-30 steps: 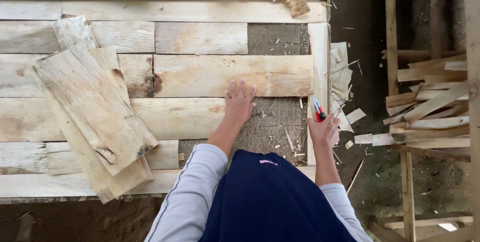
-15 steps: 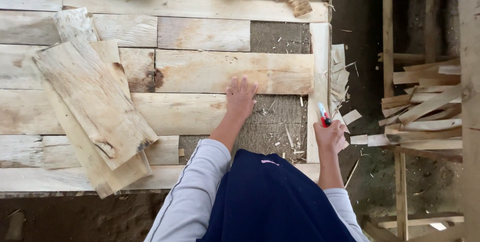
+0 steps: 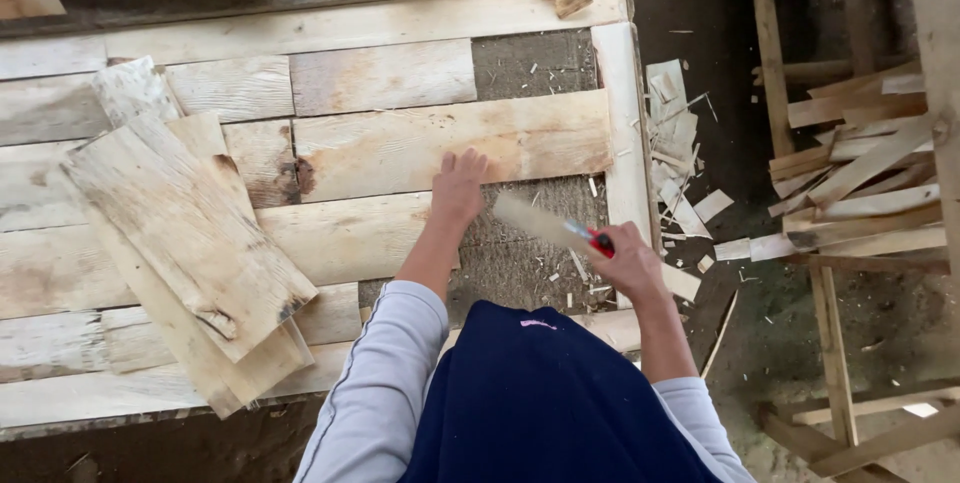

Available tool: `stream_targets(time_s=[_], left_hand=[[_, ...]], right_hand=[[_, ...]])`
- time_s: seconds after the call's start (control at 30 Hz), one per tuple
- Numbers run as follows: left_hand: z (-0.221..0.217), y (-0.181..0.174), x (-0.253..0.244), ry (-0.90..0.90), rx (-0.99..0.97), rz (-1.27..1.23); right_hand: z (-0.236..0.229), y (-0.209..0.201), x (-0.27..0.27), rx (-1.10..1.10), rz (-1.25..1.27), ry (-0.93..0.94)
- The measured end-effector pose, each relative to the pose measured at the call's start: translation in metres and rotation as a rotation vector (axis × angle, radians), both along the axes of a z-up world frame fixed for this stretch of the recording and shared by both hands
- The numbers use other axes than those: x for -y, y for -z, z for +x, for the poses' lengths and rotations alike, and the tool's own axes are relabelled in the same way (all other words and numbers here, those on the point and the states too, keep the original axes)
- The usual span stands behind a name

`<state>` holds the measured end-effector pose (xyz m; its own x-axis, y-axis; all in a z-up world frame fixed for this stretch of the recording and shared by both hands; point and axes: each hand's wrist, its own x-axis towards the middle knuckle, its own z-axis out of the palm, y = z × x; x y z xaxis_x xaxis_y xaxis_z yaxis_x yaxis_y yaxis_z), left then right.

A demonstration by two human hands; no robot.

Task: The person uses a red utility knife to trim and shape wooden planks on a workbench. They repeatedly position planks, score edges, and remove small offcuts, handling several planks one at a time.

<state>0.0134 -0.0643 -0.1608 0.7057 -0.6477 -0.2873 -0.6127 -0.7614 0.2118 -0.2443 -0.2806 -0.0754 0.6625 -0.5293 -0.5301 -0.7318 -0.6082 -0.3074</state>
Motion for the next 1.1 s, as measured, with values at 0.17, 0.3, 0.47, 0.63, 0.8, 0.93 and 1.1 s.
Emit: stream_targets(time_s=[0.17,0.3,0.47,0.63,0.8,0.93,1.1], left_hand=[[0.018,0.011,-0.008,-0.035,-0.027,-0.048],[0.001,-0.017,-0.017,-0.140,0.202,-0.111],[-0.001,-0.041,-0.034,-0.262,0.069,-0.074],[0.008,-0.039,-0.044,-0.280,0.039,-0.070],[0.011,-0.035,-0.048,-0.264,-0.036,-0.061],[0.010,-0.038,-0.047,-0.275,-0.057,-0.065],[0.012,-0.043,-0.047,-0.274,-0.113,-0.035]], right_hand=[[0.034,-0.007,-0.011,0.031,0.019,-0.108],[0.081,0.016,-0.003,0.204,-0.157,-0.033],[0.139,0.058,0.034,0.233,-0.301,0.026],[0.152,0.109,0.072,0.154,-0.387,0.195],[0.143,0.104,0.076,0.302,-0.403,0.259],[0.143,0.089,0.067,0.308,-0.425,0.232],[0.147,0.081,0.064,0.286,-0.392,0.248]])
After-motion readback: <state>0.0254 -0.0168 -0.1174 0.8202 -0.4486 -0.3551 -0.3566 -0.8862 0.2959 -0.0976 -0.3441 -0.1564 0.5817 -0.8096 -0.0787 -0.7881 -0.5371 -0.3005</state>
